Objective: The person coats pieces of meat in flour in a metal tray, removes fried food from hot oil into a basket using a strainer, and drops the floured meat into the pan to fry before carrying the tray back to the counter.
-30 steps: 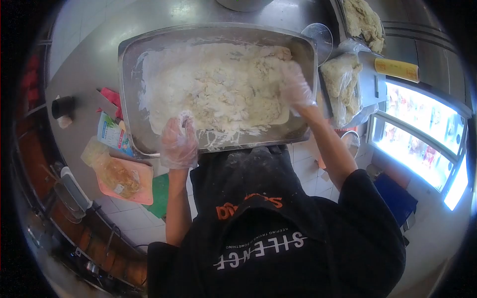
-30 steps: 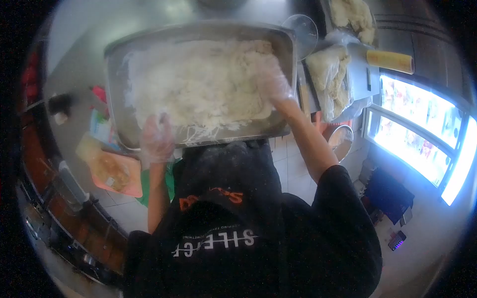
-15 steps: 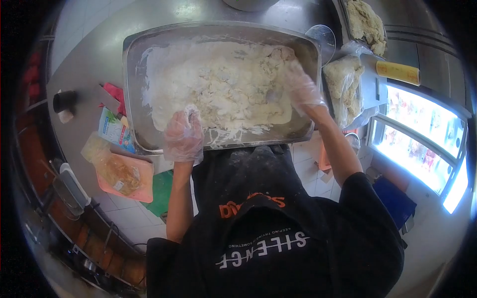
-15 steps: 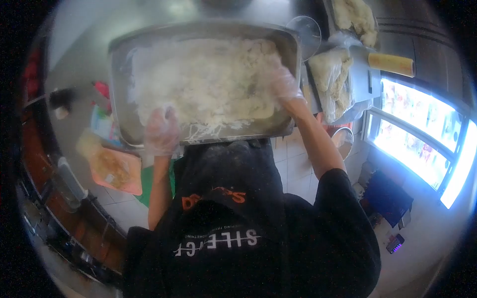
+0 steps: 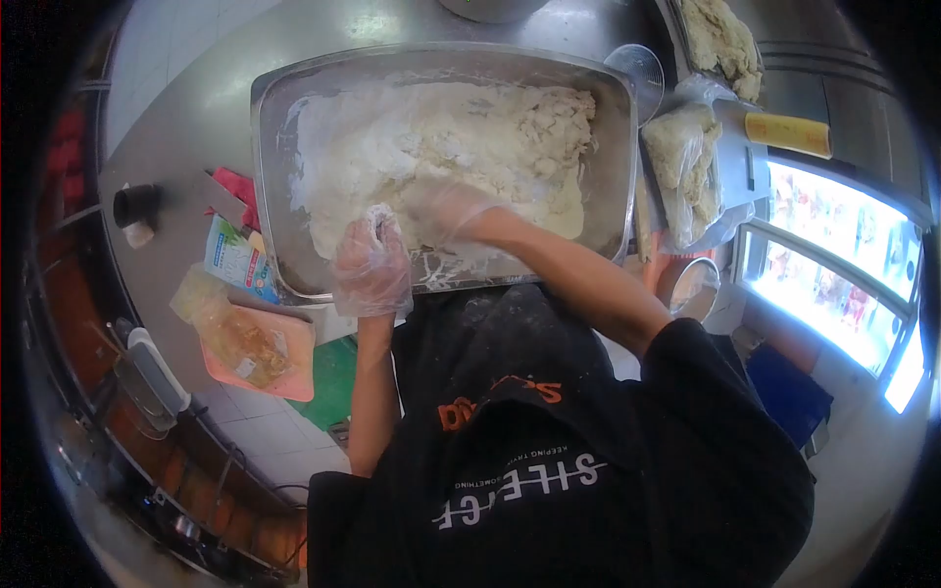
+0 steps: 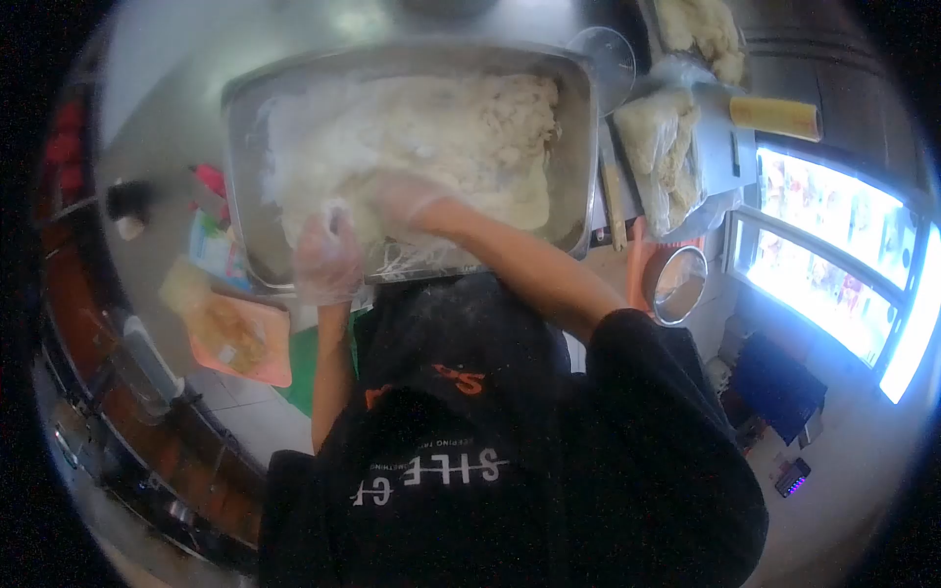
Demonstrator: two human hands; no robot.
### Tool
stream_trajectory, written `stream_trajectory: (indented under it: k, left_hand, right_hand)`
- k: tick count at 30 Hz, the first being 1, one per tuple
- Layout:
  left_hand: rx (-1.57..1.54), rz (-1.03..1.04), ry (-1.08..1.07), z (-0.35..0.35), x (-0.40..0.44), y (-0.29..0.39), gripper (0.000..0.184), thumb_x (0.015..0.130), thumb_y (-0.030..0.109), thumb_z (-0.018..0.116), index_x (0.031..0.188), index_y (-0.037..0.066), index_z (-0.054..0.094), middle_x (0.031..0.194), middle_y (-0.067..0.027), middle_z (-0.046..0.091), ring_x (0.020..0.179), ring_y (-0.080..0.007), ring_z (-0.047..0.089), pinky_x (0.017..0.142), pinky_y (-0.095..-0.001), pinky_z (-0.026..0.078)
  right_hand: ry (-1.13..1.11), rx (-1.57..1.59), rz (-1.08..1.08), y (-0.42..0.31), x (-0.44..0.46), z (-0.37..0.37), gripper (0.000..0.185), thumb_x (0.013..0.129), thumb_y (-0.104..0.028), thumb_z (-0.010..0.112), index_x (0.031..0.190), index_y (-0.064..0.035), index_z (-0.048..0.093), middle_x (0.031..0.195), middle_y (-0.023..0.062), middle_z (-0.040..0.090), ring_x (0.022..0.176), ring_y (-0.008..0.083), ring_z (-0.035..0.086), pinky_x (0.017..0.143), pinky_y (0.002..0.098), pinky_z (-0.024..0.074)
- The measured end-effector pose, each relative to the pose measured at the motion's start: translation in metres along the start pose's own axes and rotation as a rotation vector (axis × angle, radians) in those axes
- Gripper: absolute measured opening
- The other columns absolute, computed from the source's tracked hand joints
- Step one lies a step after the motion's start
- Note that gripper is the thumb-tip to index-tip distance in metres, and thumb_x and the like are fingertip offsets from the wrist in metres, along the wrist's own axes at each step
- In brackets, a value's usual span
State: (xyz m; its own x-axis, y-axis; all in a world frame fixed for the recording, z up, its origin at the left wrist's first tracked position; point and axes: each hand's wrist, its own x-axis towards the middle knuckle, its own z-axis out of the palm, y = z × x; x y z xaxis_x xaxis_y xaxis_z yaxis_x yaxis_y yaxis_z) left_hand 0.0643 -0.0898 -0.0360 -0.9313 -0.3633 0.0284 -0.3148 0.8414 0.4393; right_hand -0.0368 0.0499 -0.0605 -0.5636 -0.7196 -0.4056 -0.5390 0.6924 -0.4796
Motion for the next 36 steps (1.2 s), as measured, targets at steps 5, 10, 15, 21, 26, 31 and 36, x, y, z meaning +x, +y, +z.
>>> stream_trajectory:
  k: [5,10,15,21,26,31,36]
  left_hand:
    - [-0.043,0.021,0.07,-0.005,0.0,0.003,0.019,0.089,0.023,0.06,0.097,0.008,0.067,0.087,-0.0137,0.067,0.078,-0.0337,0.065,0.068,-0.0417,0.051]
    - [0.021,0.074,0.199,0.0,-0.002,0.006,0.016,0.089,0.023,0.062,0.093,0.009,0.067,0.078,-0.0126,0.064,0.07,-0.0326,0.063,0.063,-0.0432,0.05]
    - [0.026,0.069,0.153,0.001,0.0,0.003,0.017,0.089,0.024,0.061,0.092,0.009,0.068,0.08,-0.0121,0.065,0.072,-0.0319,0.064,0.064,-0.0424,0.051]
    - [-0.051,0.017,0.072,-0.002,0.002,0.002,0.018,0.089,0.023,0.06,0.092,0.007,0.067,0.087,-0.0144,0.067,0.078,-0.0329,0.065,0.069,-0.0417,0.052]
    - [-0.026,-0.004,0.023,-0.005,0.002,0.007,0.019,0.089,0.023,0.059,0.094,0.006,0.068,0.088,-0.0159,0.067,0.081,-0.0341,0.065,0.071,-0.0431,0.051]
    - [-0.049,0.01,0.033,-0.002,0.001,0.004,0.02,0.089,0.023,0.059,0.095,0.005,0.067,0.089,-0.0166,0.066,0.08,-0.0348,0.065,0.07,-0.044,0.051]
    - [-0.072,-0.012,0.06,0.0,0.001,0.001,0.02,0.089,0.023,0.059,0.094,0.005,0.066,0.088,-0.0167,0.066,0.079,-0.0357,0.063,0.07,-0.0447,0.05]
  right_hand:
    - [-0.114,0.071,0.152,0.045,-0.054,-0.054,0.033,0.078,-0.019,0.068,0.109,-0.0103,0.061,0.116,0.0157,0.055,0.107,0.0369,0.057,0.093,0.0451,0.0465]
    - [0.459,-0.272,0.312,0.104,-0.082,-0.072,0.045,0.075,-0.015,0.069,0.118,-0.0074,0.06,0.126,0.0188,0.055,0.115,0.0387,0.053,0.099,0.0461,0.0432]
    - [0.06,0.005,0.259,0.062,-0.063,0.007,0.046,0.08,-0.014,0.063,0.125,-0.0075,0.057,0.127,0.0221,0.055,0.118,0.0384,0.051,0.102,0.0437,0.0417]
    - [0.023,0.13,0.179,0.082,-0.076,0.011,0.036,0.083,-0.007,0.058,0.119,-0.01,0.061,0.121,0.0206,0.056,0.113,0.0359,0.055,0.096,0.0439,0.0455]
    - [0.313,-0.274,0.358,0.078,-0.07,-0.081,0.034,0.084,-0.007,0.055,0.117,-0.0081,0.061,0.109,0.021,0.059,0.101,0.0364,0.06,0.085,0.0459,0.0522]
    - [0.387,-0.24,0.037,0.078,0.014,0.007,0.036,0.083,-0.005,0.051,0.118,-0.0018,0.059,0.11,0.0229,0.06,0.106,0.0365,0.059,0.091,0.0439,0.0496]
    - [0.383,-0.071,0.207,0.091,-0.007,-0.021,0.035,0.082,-0.003,0.049,0.113,-0.0019,0.064,0.113,0.022,0.062,0.105,0.0354,0.06,0.092,0.0413,0.0489]
